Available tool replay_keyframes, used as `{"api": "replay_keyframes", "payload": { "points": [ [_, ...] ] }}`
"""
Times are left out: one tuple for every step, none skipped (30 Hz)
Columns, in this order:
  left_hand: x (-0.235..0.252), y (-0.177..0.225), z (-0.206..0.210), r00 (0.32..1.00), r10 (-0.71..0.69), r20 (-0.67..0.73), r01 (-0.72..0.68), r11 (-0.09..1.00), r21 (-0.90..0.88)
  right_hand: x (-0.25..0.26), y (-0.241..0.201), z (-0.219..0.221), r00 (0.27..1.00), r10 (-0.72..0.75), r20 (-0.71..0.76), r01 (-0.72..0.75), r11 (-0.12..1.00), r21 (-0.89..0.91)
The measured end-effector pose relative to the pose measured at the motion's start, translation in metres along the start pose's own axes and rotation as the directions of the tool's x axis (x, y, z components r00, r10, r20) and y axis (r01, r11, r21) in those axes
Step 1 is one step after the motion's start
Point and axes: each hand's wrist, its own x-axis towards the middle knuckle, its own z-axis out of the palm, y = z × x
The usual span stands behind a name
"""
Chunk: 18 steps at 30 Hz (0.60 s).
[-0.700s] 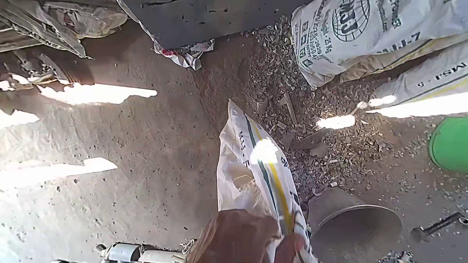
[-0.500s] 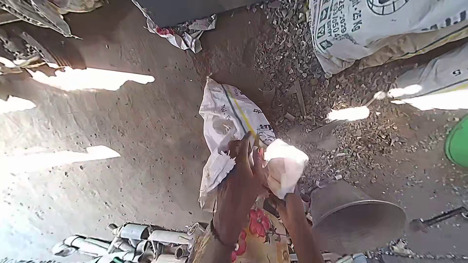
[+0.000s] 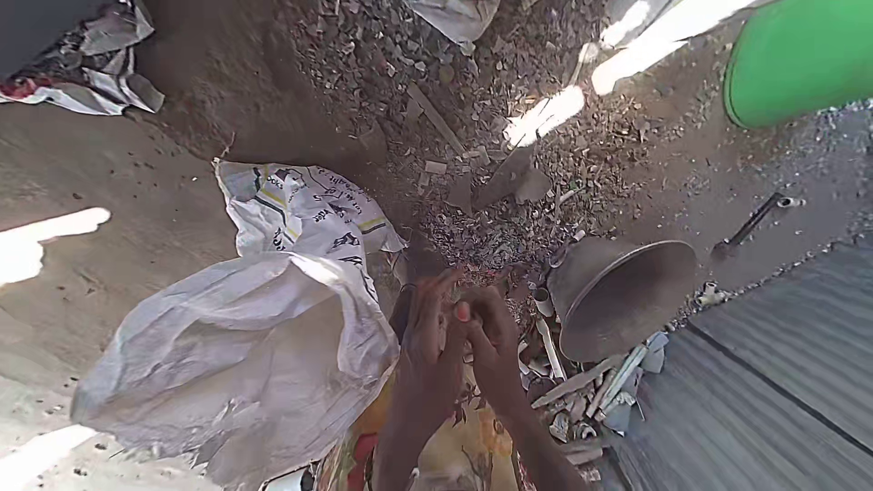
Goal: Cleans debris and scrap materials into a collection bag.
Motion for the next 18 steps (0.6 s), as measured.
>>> {"api": "replay_keyframes", "payload": {
  "points": [
    [-0.001,-0.016,0.009,0.986,-0.165,0.023,0.166,0.984,-0.065,0.001,0.004,-0.002,0.999,0.008,0.048,-0.011,0.998,0.060],
    [-0.001,-0.032,0.017,0.962,-0.272,0.031,0.273,0.946,-0.173,0.001,0.011,-0.005,0.994,0.043,0.102,-0.054,0.992,0.110],
    [-0.003,-0.047,0.025,0.943,-0.332,0.035,0.327,0.900,-0.288,-0.002,0.021,-0.007,0.988,0.086,0.128,-0.104,0.985,0.140],
    [-0.007,-0.058,0.033,0.924,-0.382,0.017,0.366,0.870,-0.330,-0.007,0.033,-0.010,0.985,0.112,0.131,-0.131,0.980,0.147],
    [-0.008,-0.067,0.043,0.907,-0.421,-0.007,0.401,0.869,-0.288,-0.011,0.045,-0.016,0.986,0.118,0.121,-0.134,0.982,0.132],
    [-0.008,-0.076,0.054,0.888,-0.458,-0.041,0.444,0.877,-0.180,-0.013,0.057,-0.025,0.988,0.115,0.107,-0.126,0.987,0.098],
    [-0.007,-0.087,0.066,0.870,-0.487,-0.072,0.485,0.873,-0.045,-0.014,0.069,-0.036,0.989,0.111,0.102,-0.116,0.992,0.048],
    [-0.006,-0.099,0.078,0.856,-0.509,-0.091,0.516,0.852,0.093,-0.016,0.084,-0.050,0.991,0.086,0.107,-0.086,0.996,-0.002],
    [-0.005,-0.113,0.091,0.844,-0.524,-0.114,0.536,0.819,0.206,-0.019,0.103,-0.066,0.992,0.062,0.111,-0.057,0.997,-0.046],
    [-0.006,-0.129,0.104,0.843,-0.515,-0.154,0.537,0.792,0.290,-0.023,0.124,-0.083,0.993,0.058,0.103,-0.050,0.996,-0.080],
    [-0.008,-0.149,0.115,0.857,-0.474,-0.201,0.515,0.784,0.347,-0.027,0.149,-0.101,0.995,0.075,0.059,-0.069,0.993,-0.100],
    [-0.010,-0.171,0.124,0.882,-0.403,-0.243,0.470,0.784,0.405,-0.031,0.176,-0.118,0.993,0.110,-0.031,-0.113,0.987,-0.116],
    [-0.011,-0.191,0.131,0.896,-0.354,-0.269,0.441,0.783,0.439,-0.033,0.206,-0.137,0.971,0.185,-0.149,-0.202,0.973,-0.114],
    [-0.011,-0.206,0.137,0.895,-0.338,-0.292,0.438,0.788,0.432,-0.035,0.239,-0.157,0.917,0.296,-0.268,-0.331,0.939,-0.095],
    [-0.009,-0.217,0.144,0.882,-0.347,-0.318,0.456,0.798,0.394,-0.036,0.274,-0.177,0.833,0.427,-0.351,-0.474,0.879,-0.056],
    [-0.006,-0.224,0.150,0.871,-0.352,-0.344,0.464,0.818,0.339,-0.035,0.311,-0.199,0.743,0.538,-0.398,-0.602,0.797,-0.049],
    [-0.001,-0.230,0.155,0.874,-0.328,-0.357,0.442,0.843,0.306,-0.031,0.348,-0.220,0.670,0.613,-0.420,-0.707,0.699,-0.108],
    [0.004,-0.236,0.160,0.890,-0.295,-0.347,0.403,0.866,0.297,-0.025,0.380,-0.240,0.638,0.636,-0.434,-0.764,0.594,-0.252]
  ]
}}
